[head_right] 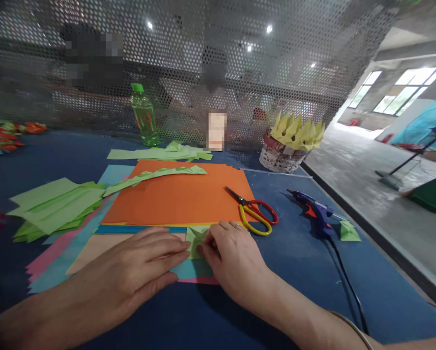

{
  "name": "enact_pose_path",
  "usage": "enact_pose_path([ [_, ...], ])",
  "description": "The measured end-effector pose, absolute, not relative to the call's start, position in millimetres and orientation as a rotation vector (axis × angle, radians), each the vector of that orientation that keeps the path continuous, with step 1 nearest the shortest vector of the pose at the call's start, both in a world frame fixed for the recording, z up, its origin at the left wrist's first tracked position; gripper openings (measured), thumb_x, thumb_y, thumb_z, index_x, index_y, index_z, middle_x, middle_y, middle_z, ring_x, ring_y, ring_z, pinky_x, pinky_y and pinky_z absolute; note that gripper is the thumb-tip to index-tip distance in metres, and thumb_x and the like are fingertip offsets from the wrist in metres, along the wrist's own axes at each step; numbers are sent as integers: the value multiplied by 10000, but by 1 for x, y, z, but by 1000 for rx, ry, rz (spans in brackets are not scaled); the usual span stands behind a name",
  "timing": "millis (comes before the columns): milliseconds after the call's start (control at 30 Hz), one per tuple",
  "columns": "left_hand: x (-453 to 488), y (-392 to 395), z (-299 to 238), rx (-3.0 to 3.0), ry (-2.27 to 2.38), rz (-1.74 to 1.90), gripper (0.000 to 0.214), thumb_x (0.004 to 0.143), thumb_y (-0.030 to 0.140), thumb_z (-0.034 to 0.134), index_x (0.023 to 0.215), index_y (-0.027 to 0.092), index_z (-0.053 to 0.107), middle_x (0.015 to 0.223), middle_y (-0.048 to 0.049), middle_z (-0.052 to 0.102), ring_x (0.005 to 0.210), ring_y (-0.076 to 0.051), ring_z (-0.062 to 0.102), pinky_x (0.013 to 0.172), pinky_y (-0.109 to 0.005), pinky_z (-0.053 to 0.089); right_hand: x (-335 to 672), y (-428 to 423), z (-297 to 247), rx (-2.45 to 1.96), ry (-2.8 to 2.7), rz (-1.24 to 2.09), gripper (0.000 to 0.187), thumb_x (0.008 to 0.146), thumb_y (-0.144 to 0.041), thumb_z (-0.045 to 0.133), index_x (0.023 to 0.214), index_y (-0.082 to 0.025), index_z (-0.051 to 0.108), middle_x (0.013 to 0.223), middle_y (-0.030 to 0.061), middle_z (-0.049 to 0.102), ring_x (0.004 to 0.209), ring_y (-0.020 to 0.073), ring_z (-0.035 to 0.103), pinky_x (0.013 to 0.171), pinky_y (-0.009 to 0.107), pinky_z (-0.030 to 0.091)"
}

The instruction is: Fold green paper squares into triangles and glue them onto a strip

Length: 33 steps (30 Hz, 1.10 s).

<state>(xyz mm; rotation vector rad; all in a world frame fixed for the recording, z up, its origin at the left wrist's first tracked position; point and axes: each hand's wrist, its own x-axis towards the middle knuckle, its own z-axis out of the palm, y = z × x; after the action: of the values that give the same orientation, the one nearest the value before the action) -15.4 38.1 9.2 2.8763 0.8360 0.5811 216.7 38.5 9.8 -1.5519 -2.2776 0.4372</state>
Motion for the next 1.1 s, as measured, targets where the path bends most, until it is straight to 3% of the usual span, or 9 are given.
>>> enact_pose_path([
  [700,-14,38,9,2889,802,508,338,1072,345,413,1278,230,655,1194,-82,688,1051,-271,634,907,-431,510,216,40,9,-1580,-2278,425,134,890,-103,639,796,-187,594,796,12,630,756,178,571,678,290,384],
  [1100,-13,37,9,2882,820,517,345,1074,327,388,1255,204,655,1189,-96,688,1023,-291,635,842,-442,531,218,39,9,-1530,-2277,421,145,863,-82,645,786,-191,589,788,-3,621,764,167,569,690,284,381],
])
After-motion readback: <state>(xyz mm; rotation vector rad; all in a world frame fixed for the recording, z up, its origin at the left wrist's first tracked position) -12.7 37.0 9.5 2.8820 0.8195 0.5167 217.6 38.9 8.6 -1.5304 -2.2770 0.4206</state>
